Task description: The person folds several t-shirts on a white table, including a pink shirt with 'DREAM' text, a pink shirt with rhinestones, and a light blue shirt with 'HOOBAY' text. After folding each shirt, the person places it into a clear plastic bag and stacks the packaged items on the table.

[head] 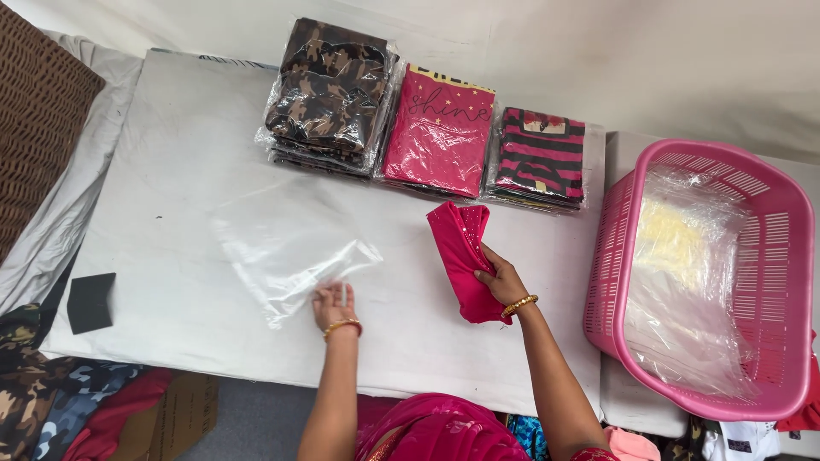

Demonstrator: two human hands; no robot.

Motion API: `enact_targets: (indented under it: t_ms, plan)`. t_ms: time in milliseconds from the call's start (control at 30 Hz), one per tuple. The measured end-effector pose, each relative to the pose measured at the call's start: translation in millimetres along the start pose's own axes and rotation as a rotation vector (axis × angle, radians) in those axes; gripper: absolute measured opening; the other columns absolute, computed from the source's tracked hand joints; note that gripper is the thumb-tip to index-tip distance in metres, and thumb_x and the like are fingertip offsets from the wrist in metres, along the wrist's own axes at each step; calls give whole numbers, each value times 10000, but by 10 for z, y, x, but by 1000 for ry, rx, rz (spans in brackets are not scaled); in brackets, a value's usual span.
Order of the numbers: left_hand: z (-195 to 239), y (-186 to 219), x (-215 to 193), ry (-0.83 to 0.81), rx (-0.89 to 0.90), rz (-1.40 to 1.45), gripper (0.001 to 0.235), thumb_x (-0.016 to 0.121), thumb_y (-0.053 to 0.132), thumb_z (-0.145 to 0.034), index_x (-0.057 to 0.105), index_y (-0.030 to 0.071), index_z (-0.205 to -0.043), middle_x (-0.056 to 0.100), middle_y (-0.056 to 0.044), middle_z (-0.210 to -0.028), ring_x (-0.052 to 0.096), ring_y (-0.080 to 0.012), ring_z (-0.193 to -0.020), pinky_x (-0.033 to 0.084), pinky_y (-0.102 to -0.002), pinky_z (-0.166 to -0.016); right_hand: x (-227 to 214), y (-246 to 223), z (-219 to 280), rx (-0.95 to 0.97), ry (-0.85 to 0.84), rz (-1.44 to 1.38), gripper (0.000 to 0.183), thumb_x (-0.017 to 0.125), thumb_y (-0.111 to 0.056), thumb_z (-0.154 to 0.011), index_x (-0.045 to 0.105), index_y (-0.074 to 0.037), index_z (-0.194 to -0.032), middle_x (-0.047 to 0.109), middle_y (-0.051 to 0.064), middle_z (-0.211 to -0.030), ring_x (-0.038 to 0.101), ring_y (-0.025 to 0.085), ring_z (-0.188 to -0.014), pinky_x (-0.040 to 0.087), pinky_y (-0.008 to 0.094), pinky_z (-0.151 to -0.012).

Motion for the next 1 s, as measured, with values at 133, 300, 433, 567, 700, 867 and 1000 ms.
enact_targets:
  t_ms: [133, 300, 433, 567, 700, 867, 1000]
  plan:
    - [512, -868, -365, 77, -394, -404, 306, 552, -19, -953, 502, 126, -1218, 660, -164, -894, 643, -270, -726, 562, -462, -729, 76, -28, -24, 56, -45, 44, 696, 650, -3, -917, 404, -137, -1554, 587, 103, -1472, 574, 201, -1334, 463, 331, -1118]
    - [887, -686, 34, -498, -213, -1068, 180, 589, 84, -976, 682, 60, -1129, 718, -86, -924, 699, -187, -733, 590, -353, -695, 72, -94, -31, 64, -35, 175, 688, 654, -30, -920, 424, -177, -1551, 648, 101, -1411, 631, 207, -1275, 495, 344, -1081]
    - [517, -134, 455, -795, 725, -1897, 274, 662, 198, -959, 652, 224, -1232, 708, 16, -1182, 645, -203, -1179, 529, -444, -1037, 56, -123, -9, 13, -32, 194, 667, 651, -27, -927, 434, -165, -1543, 645, 105, -1408, 626, 217, -1277, 495, 353, -1077]
    - [554, 10, 578, -991, 350, -2467, 891, 750, 357, -835, 247, 276, -1566, 324, -96, -1575, 220, -282, -1492, 201, -738, -1118, 36, -144, 11, 5, -20, 211, 675, 659, -30, -919, 435, -161, -1542, 660, 112, -1390, 645, 225, -1258, 502, 357, -1068]
    - [809, 105, 695, -1131, 315, -2701, 1022, 711, 422, -868, 24, 364, -1622, -11, -162, -1698, -78, -380, -1561, 86, -817, -1107, 43, -126, 46, 56, -25, 238, 679, 657, -43, -922, 430, -194, -1544, 659, 105, -1391, 643, 231, -1260, 509, 363, -1062]
    - [683, 28, 541, -1142, 257, -2710, 903, 678, 404, -892, 120, 350, -1600, -30, -165, -1700, -84, -377, -1565, 94, -808, -1117, 58, -122, 59, 60, -40, 262, 687, 654, -39, -924, 423, -209, -1549, 663, 108, -1382, 648, 240, -1259, 517, 367, -1062]
    - [293, -234, 162, -1064, 657, -2549, 664, 649, 273, -898, 402, 272, -1514, 220, -112, -1664, 136, -318, -1555, 227, -750, -1088, 95, -94, 82, 47, -46, 231, 691, 651, -30, -919, 420, -203, -1547, 649, 106, -1400, 639, 238, -1267, 512, 364, -1064]
Point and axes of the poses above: each hand's wrist, its own z-axis away from the middle knuckle, its own x-axis out of the palm, y = z × x, the point moved 2 cm from there along -z, towards the middle knuckle
